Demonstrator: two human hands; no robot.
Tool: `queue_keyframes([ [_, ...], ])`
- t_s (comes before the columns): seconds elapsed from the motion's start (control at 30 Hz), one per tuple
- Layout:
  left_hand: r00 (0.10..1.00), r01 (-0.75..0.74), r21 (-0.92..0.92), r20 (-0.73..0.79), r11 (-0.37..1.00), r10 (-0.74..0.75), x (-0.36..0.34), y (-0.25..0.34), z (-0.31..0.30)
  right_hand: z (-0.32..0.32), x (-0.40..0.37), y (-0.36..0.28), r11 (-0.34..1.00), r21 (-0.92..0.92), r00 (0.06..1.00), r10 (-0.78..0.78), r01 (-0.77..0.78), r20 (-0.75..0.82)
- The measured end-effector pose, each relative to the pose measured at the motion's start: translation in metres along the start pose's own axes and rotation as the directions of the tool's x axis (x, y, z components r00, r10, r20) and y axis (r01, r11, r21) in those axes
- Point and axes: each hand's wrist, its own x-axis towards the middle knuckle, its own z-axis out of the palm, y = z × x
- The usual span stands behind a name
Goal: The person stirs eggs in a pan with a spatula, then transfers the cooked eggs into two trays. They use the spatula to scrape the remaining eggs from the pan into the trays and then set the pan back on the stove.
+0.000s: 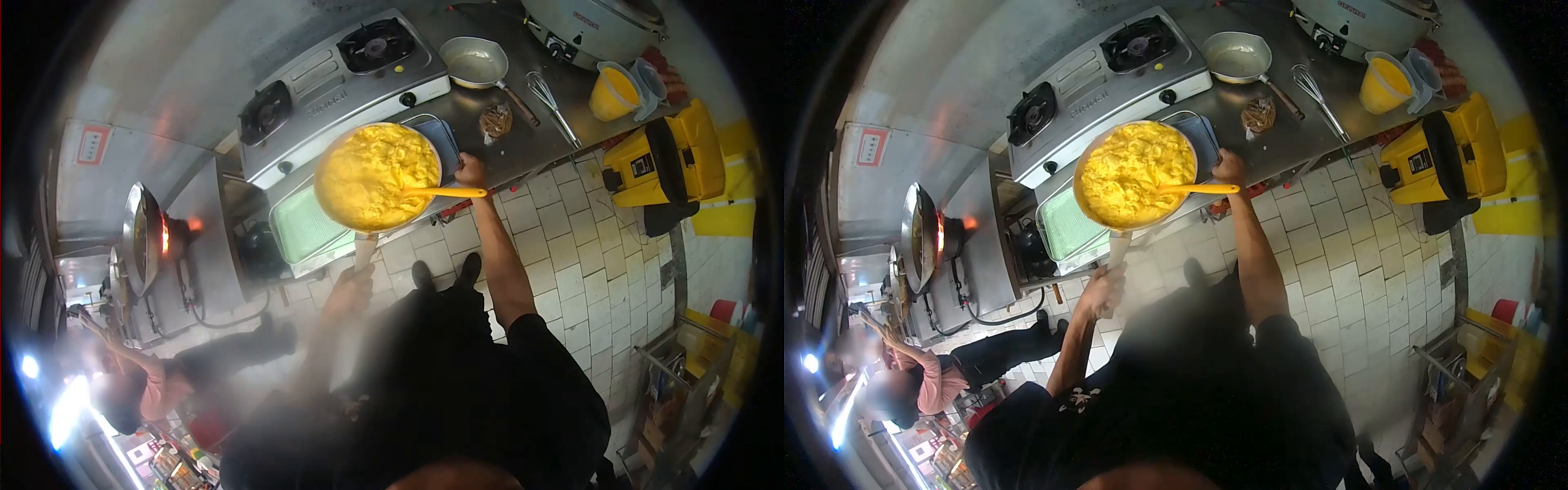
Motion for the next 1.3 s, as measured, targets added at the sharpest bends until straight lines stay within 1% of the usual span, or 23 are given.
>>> queue_keyframes([
  [0.03,0.999,0.021,0.016,0.028,1.000,-0.022,0.000,0.004,-0.003,-0.006,0.007,0.002,0.999,-0.035,0.995,0.003,0.000,0.096],
  [0.07,0.999,0.024,0.016,0.040,1.000,-0.025,-0.001,0.004,-0.006,-0.009,0.011,0.004,0.999,-0.017,0.984,0.033,-0.030,0.175],
  [0.1,0.999,0.025,0.013,0.038,1.000,-0.026,-0.002,0.005,-0.009,-0.009,0.013,0.004,0.999,-0.017,0.983,0.031,-0.029,0.178],
  [0.17,0.999,0.050,0.034,0.005,0.998,-0.050,-0.002,0.006,-0.012,-0.007,0.017,0.003,0.987,0.116,0.978,0.089,-0.112,0.190],
  [0.23,0.999,0.035,0.024,-0.002,0.999,-0.035,-0.002,0.006,-0.018,-0.005,0.018,0.003,0.986,0.109,0.970,0.099,-0.126,0.221],
  [0.3,0.997,0.058,0.008,0.054,0.998,-0.058,0.000,0.005,-0.024,-0.005,0.020,0.006,0.987,0.095,0.961,0.100,-0.129,0.258],
  [0.4,0.997,0.054,-0.009,0.061,0.998,-0.054,0.001,0.004,-0.031,-0.005,0.020,0.000,0.992,0.034,0.963,0.112,-0.124,0.247],
  [0.43,0.995,0.055,-0.016,0.081,0.998,-0.054,0.000,0.005,-0.030,-0.007,0.019,0.000,0.997,-0.037,0.985,0.074,-0.069,0.153],
  [0.47,0.999,0.019,-0.016,0.038,1.000,-0.018,-0.003,0.005,-0.025,-0.011,0.016,-0.003,0.993,-0.112,0.998,0.027,-0.020,0.061],
  [0.5,0.999,0.021,-0.030,0.037,0.999,-0.020,-0.004,0.006,-0.025,-0.025,0.012,-0.017,0.993,-0.119,0.997,0.020,-0.011,0.071],
  [0.57,0.999,0.033,-0.019,0.036,0.999,-0.032,-0.003,0.006,-0.025,-0.078,0.002,-0.077,0.968,0.250,0.979,-0.025,-0.027,0.204],
  [0.6,0.995,0.060,-0.026,0.078,0.998,-0.057,0.000,0.005,-0.032,-0.098,-0.014,-0.108,0.970,0.243,0.976,-0.025,-0.028,0.216],
  [0.63,0.995,0.070,-0.035,0.081,0.997,-0.067,0.001,0.004,-0.034,-0.116,-0.035,-0.139,0.994,0.084,0.924,-0.091,0.064,0.372],
  [0.67,0.993,0.071,-0.038,0.094,0.997,-0.067,0.002,0.004,-0.035,-0.121,-0.048,-0.154,0.982,-0.060,0.842,-0.122,0.180,0.525],
  [0.7,0.992,0.070,-0.039,0.109,0.997,-0.065,0.002,0.004,-0.036,-0.116,-0.053,-0.155,0.982,-0.067,0.840,-0.114,0.176,0.531],
  [0.77,0.992,0.056,-0.047,0.115,0.997,-0.050,0.001,0.003,-0.036,-0.107,-0.056,-0.162,0.930,-0.141,0.739,-0.170,0.338,0.652],
  [0.8,0.994,0.046,-0.046,0.100,0.998,-0.042,0.002,0.003,-0.035,-0.108,-0.057,-0.168,0.889,-0.173,0.755,-0.242,0.424,0.609],
  [0.93,0.995,0.031,-0.072,0.102,0.997,-0.024,0.006,-0.002,-0.036,-0.157,-0.045,-0.214,0.811,-0.266,0.707,-0.236,0.522,0.667],
  [1.0,0.993,0.034,-0.078,0.112,0.996,-0.025,0.002,-0.002,-0.039,-0.181,-0.035,-0.235,0.707,-0.371,0.696,-0.237,0.602,0.678],
  [1.13,0.991,0.009,-0.077,0.132,0.997,0.001,0.005,0.001,-0.040,-0.205,-0.013,-0.259,0.756,-0.375,0.715,-0.171,0.536,0.678],
  [1.2,0.989,0.014,-0.074,0.145,0.997,-0.003,0.005,0.001,-0.041,-0.210,-0.008,-0.266,0.791,-0.287,0.620,-0.144,0.541,0.771],
  [1.23,0.989,0.013,-0.076,0.151,0.997,-0.001,0.006,0.000,-0.042,-0.204,-0.009,-0.269,0.790,-0.293,0.622,-0.138,0.538,0.771],
  [1.3,0.987,0.009,-0.076,0.161,0.997,0.004,0.008,-0.001,-0.044,-0.185,-0.013,-0.276,0.801,-0.312,0.439,0.069,0.511,0.896],
])
